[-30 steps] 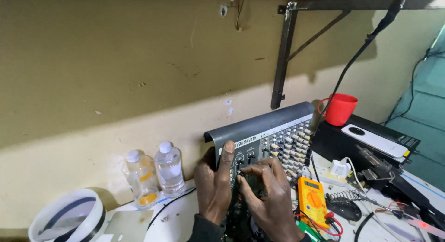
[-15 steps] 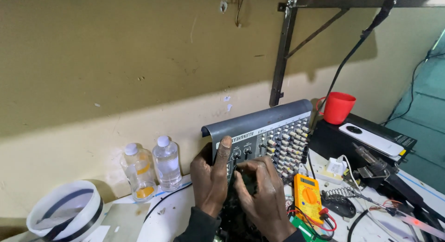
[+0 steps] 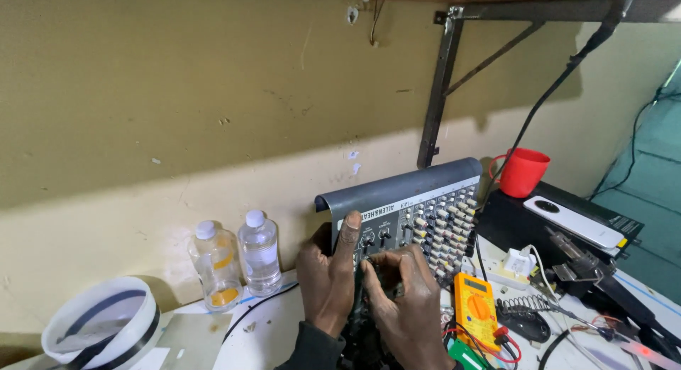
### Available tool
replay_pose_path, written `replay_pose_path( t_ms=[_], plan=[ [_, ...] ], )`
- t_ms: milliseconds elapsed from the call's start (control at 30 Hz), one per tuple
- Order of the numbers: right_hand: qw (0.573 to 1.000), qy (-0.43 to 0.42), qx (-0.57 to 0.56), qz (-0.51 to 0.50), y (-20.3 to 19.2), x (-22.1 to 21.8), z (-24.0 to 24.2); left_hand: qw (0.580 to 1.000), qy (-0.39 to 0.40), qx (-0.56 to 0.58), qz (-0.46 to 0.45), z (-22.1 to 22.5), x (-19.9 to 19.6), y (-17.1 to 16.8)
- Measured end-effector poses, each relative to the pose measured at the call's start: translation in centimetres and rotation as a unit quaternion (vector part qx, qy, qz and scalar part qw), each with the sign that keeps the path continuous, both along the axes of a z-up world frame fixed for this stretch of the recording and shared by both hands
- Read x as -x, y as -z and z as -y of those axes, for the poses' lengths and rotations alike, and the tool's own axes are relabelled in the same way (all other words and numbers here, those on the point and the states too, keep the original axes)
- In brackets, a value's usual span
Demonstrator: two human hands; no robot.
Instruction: Disassembling an audio mixer and inspecting internal circuit boards for repair.
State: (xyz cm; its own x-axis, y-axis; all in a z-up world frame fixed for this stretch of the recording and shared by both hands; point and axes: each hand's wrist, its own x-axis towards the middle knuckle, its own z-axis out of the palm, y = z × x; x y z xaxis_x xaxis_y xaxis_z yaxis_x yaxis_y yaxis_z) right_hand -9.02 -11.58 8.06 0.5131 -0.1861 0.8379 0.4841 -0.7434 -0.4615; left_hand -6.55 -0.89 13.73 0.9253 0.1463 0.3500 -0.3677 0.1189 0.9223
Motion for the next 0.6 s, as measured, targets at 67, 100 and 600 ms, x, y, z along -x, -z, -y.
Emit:
replay_pose_path(
  t_ms=[67,100,600],
  plan=[
    [1.000,0.006,0.003,-0.009,-0.2,0.1,-0.4,1.000,0.003,-0.005,-0.019,-0.2,0.2,-0.3],
    [1.000,0.009,0.010,-0.013,-0.4,0.1,-0.4,0.999,0.004,-0.006,-0.032,-0.1,0.3,-0.5],
    [0.984,0.102,0.143,0.030,-0.1,0.7,-0.4,1.000,0.005,0.017,-0.011,0.5,0.3,0.2]
  ],
)
